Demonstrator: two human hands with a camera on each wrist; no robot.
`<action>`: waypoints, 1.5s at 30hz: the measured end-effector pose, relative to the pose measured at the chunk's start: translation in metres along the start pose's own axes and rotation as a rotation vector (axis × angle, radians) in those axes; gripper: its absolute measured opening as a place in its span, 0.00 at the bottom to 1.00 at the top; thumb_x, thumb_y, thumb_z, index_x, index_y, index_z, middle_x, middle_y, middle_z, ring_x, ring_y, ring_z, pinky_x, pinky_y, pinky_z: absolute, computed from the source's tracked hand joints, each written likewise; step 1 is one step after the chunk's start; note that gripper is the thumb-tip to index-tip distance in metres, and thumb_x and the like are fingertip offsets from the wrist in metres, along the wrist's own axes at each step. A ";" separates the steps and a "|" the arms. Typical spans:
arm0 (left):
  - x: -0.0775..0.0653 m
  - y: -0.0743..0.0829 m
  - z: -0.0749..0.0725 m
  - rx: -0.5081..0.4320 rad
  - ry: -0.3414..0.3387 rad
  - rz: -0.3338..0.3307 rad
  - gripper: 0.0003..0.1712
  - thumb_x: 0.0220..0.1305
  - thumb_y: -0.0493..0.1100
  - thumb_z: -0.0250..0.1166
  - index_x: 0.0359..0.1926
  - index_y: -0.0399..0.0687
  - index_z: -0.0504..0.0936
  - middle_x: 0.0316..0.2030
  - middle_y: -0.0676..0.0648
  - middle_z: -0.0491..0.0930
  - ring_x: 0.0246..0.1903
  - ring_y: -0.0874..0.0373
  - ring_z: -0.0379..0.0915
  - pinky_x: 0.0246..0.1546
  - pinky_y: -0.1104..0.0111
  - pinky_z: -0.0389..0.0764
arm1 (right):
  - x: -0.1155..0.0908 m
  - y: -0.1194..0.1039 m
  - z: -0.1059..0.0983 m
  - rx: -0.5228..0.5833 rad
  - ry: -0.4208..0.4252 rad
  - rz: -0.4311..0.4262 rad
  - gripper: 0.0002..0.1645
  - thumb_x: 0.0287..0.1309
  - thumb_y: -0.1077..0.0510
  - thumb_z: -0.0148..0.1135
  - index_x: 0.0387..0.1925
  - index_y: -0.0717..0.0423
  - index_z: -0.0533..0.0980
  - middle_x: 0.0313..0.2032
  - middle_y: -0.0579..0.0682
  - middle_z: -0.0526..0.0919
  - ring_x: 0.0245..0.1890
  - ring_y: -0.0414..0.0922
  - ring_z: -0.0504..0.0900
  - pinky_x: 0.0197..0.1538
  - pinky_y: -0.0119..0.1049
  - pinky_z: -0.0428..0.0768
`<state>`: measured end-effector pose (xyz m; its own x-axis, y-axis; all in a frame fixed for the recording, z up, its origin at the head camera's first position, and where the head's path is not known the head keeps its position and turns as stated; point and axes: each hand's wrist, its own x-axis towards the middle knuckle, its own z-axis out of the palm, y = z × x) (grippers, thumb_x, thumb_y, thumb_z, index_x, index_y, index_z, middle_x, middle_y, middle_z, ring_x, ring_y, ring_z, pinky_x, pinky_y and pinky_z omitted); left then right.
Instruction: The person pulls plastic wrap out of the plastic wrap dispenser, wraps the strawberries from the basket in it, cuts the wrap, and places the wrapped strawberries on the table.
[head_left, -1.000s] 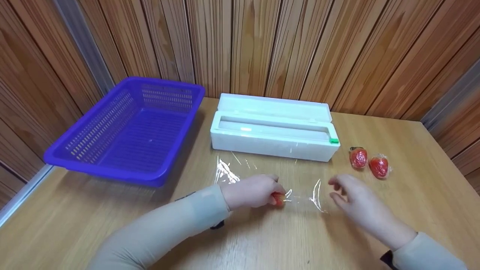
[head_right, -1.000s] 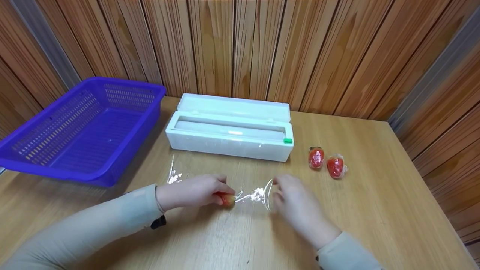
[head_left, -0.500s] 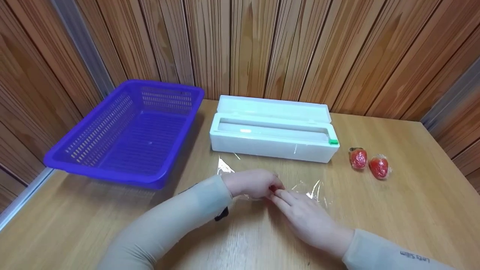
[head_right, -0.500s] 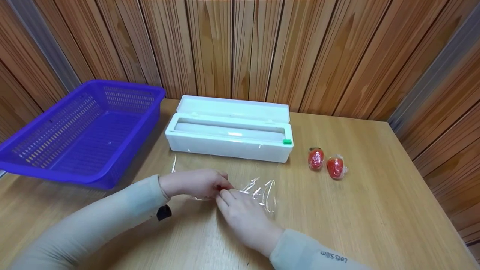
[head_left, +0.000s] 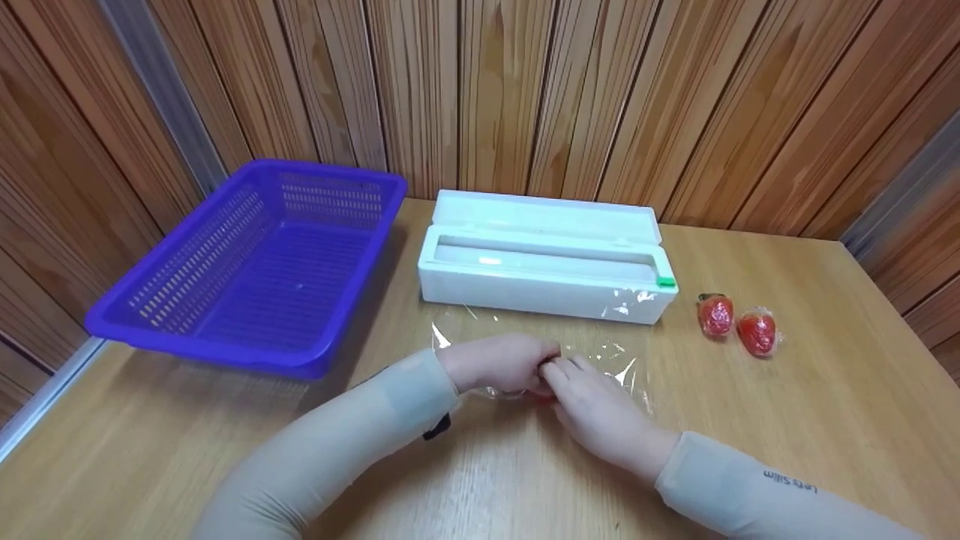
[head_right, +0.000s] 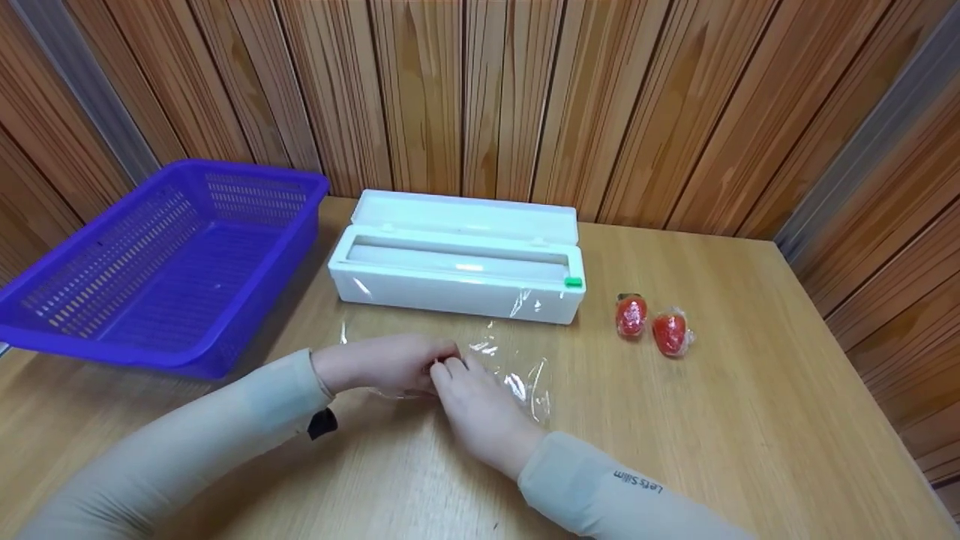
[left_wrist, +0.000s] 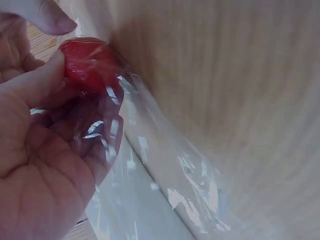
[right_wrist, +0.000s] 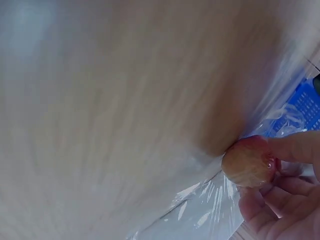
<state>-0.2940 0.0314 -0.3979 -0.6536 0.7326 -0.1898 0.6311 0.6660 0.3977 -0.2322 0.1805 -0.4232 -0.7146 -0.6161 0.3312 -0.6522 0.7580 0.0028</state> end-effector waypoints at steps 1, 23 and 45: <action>-0.002 -0.002 0.000 -0.018 -0.001 -0.012 0.15 0.54 0.47 0.61 0.42 0.48 0.71 0.33 0.50 0.76 0.32 0.61 0.70 0.36 0.72 0.73 | 0.001 0.001 0.000 -0.003 -0.014 0.005 0.18 0.46 0.63 0.58 0.42 0.55 0.69 0.38 0.47 0.76 0.40 0.43 0.71 0.42 0.34 0.76; -0.034 -0.025 -0.021 0.510 0.354 -0.392 0.15 0.52 0.41 0.55 0.41 0.40 0.74 0.38 0.43 0.74 0.39 0.51 0.70 0.35 0.62 0.76 | 0.025 0.029 0.003 0.482 -0.326 0.317 0.15 0.49 0.62 0.57 0.42 0.50 0.71 0.38 0.45 0.77 0.40 0.41 0.73 0.49 0.42 0.73; 0.004 -0.002 0.011 0.230 0.267 -0.055 0.15 0.58 0.46 0.55 0.44 0.44 0.73 0.36 0.48 0.71 0.32 0.59 0.70 0.36 0.69 0.76 | 0.031 0.055 0.013 0.688 -0.202 0.365 0.10 0.50 0.65 0.57 0.37 0.58 0.70 0.35 0.52 0.79 0.39 0.45 0.76 0.45 0.39 0.74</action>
<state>-0.2932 0.0350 -0.4092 -0.7560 0.6528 0.0482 0.6498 0.7396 0.1755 -0.2935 0.2006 -0.4254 -0.9019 -0.4315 0.0219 -0.3310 0.6576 -0.6767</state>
